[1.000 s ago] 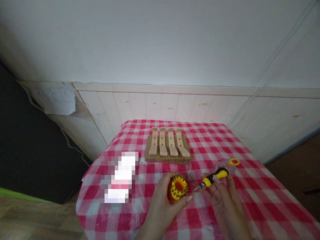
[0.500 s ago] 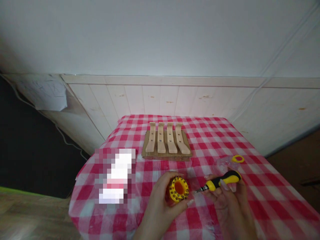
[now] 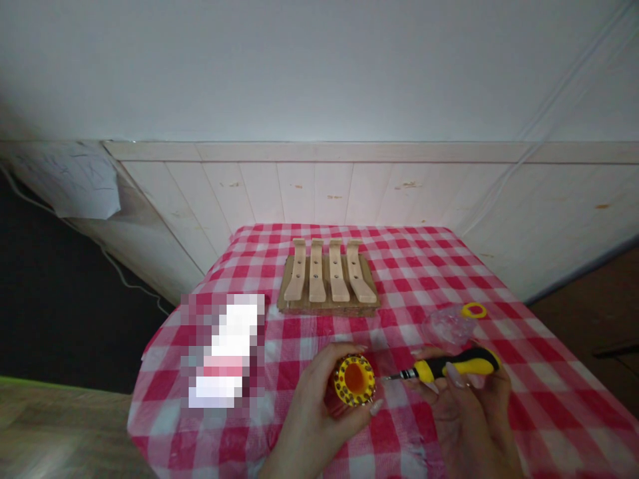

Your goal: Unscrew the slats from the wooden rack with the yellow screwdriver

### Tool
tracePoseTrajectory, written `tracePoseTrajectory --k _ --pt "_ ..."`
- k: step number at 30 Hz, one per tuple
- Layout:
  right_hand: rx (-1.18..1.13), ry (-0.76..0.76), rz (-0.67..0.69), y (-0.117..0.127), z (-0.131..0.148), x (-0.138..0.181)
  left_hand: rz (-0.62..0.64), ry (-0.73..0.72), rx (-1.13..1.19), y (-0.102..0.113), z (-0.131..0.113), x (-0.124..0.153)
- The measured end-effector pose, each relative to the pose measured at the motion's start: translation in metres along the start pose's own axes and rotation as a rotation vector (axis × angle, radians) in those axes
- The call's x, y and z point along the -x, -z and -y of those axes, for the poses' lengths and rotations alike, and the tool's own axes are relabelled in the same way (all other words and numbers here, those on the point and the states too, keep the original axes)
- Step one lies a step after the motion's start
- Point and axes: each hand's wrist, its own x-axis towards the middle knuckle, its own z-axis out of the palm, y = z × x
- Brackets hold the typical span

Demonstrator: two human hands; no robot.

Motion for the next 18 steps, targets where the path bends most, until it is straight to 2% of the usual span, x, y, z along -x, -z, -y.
tracePoseTrajectory --k 6,18 --pt "0.038 0.062 -0.008 0.001 -0.008 -0.001 0.034 0.042 0.037 0.002 -0.006 -0.002" --pt "-0.032 -0.033 -0.022 -0.001 -0.011 0.001 0.064 0.049 0.016 0.001 -0.005 -0.004"
